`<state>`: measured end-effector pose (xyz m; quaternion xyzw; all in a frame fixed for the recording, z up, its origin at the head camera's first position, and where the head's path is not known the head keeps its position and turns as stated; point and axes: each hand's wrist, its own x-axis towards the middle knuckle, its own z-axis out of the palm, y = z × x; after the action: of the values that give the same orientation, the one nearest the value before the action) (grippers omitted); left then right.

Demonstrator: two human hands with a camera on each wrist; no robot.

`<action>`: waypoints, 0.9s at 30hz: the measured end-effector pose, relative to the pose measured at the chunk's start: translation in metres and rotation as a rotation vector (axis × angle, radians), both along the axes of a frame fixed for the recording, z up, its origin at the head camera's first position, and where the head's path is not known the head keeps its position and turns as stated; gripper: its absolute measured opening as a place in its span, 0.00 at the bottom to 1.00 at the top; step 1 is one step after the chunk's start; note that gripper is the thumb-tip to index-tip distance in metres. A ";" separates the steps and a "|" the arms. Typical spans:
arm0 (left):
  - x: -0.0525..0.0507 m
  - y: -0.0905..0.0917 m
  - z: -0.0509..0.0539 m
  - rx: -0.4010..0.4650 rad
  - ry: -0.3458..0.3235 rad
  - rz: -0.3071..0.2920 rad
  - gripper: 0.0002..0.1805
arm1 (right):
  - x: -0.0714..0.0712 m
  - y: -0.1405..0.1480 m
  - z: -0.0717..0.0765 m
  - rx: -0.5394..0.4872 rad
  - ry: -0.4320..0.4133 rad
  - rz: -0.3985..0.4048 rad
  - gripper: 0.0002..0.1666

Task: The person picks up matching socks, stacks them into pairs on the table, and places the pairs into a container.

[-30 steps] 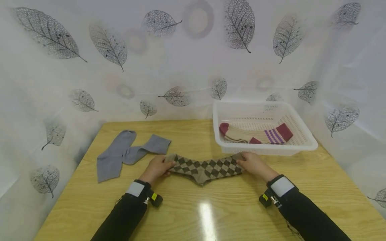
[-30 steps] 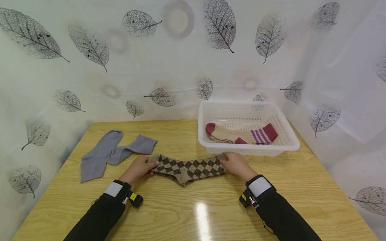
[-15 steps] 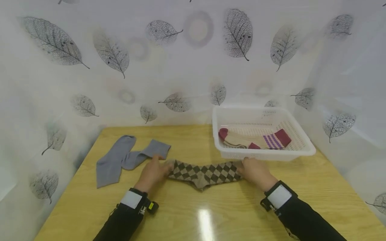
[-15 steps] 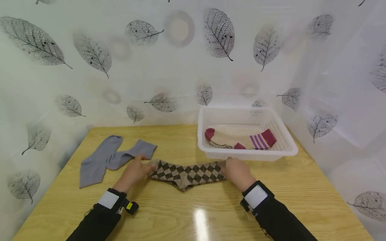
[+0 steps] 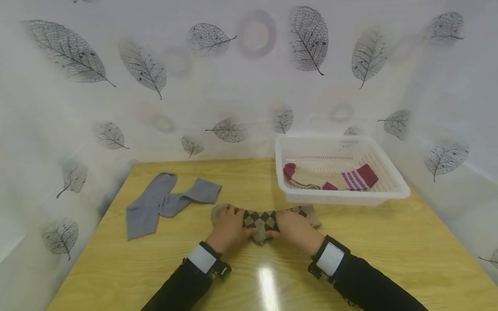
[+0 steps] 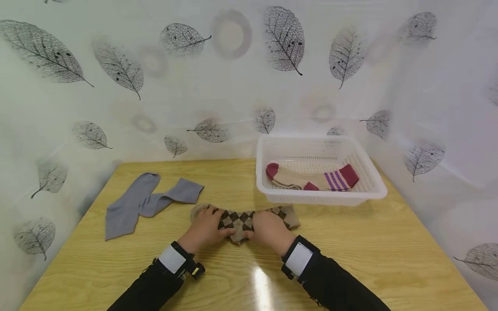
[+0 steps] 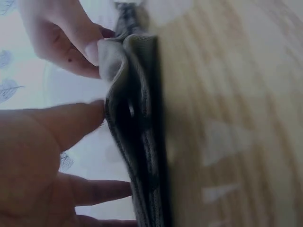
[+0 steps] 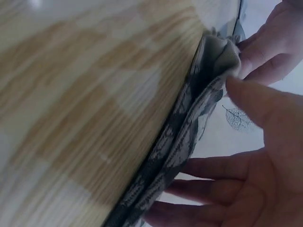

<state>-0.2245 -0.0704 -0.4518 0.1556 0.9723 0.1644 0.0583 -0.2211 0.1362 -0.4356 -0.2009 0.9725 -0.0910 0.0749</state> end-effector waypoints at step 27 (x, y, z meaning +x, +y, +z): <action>-0.002 -0.007 -0.013 0.060 0.063 -0.034 0.38 | 0.006 -0.003 -0.020 0.016 0.044 -0.053 0.47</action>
<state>-0.2262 -0.0773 -0.4649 0.1788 0.9655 0.1874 0.0259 -0.2147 0.1329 -0.4558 -0.1764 0.9796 -0.0807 0.0527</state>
